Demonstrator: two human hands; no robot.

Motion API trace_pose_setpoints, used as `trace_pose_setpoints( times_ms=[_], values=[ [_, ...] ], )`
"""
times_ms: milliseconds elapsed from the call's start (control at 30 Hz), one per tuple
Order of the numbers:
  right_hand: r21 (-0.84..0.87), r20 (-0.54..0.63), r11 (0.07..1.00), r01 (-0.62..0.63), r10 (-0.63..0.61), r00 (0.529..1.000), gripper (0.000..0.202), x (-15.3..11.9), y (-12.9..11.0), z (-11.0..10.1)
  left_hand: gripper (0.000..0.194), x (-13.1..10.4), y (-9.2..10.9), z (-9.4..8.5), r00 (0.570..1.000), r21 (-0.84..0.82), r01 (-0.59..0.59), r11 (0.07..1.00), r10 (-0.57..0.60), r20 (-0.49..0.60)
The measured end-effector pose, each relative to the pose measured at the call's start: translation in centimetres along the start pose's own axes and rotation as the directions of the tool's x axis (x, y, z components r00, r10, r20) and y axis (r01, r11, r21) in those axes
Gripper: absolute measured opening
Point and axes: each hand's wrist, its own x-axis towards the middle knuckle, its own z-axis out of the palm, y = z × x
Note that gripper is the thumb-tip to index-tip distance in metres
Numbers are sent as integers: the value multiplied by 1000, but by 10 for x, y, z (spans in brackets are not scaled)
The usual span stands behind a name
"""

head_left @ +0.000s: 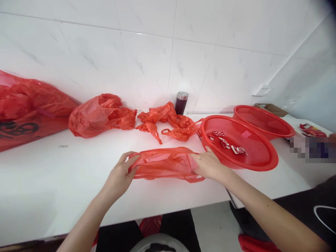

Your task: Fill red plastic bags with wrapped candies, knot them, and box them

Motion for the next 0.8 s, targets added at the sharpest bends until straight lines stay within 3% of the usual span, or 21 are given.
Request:
trace_pose_setpoints(
  times_ms=[67, 100, 167, 233, 300, 333, 400, 467, 533, 600, 667, 733, 800],
  values=[
    [20, 10, 999, 25, -25, 1000, 59, -3, -2, -1, 44, 3, 2, 2, 993, -35, 10, 999, -14, -121],
    [41, 18, 999, 27, -28, 999, 68, -6, -1, -3, 45, 3, 4, 1, 993, -78, -15, 997, 6, -121],
    [164, 70, 985, 45, -58, 996, 73, -15, 6, -10, 45, 2, 7, -4, 998, -193, -42, 980, 32, -53],
    [399, 119, 912, 98, -157, 980, 63, -27, 19, -19, 44, -2, 7, -11, 999, -315, 11, 949, 1, 38],
    [608, 21, 781, 142, -194, 981, 49, -39, 37, -27, 46, -7, 4, -17, 990, -427, 111, 897, -65, 121],
    [648, -65, 750, 133, -120, 991, 48, -44, 47, -28, 47, -9, 2, -19, 983, -480, 163, 862, -102, 151],
    [594, -185, 804, -23, 164, 969, 53, -51, 66, -24, 47, -12, -2, -20, 967, -580, 253, 774, -177, 185],
    [412, -163, 862, -295, 388, 907, 58, -53, 79, -12, 44, -13, -6, -19, 947, -653, 319, 687, -250, 200],
    [233, -96, 872, -431, 462, 882, 51, -51, 82, 2, 44, -14, -9, -16, 930, -685, 363, 632, -296, 220],
    [209, -88, 890, -404, 429, 899, 46, -49, 77, 12, 44, -14, -10, -13, 921, -691, 385, 612, -306, 242],
    [334, -115, 900, -281, 335, 935, 51, -45, 72, 15, 46, -13, -9, -9, 917, -694, 398, 600, -287, 278],
    [507, -130, 848, -154, 252, 959, 58, -39, 78, 13, 47, -11, -6, -5, 910, -698, 414, 584, -262, 320],
    [615, -127, 778, -129, 259, 957, 61, -29, 100, 12, 48, -11, -2, -1, 900, -692, 436, 576, -263, 348]
  ],
)
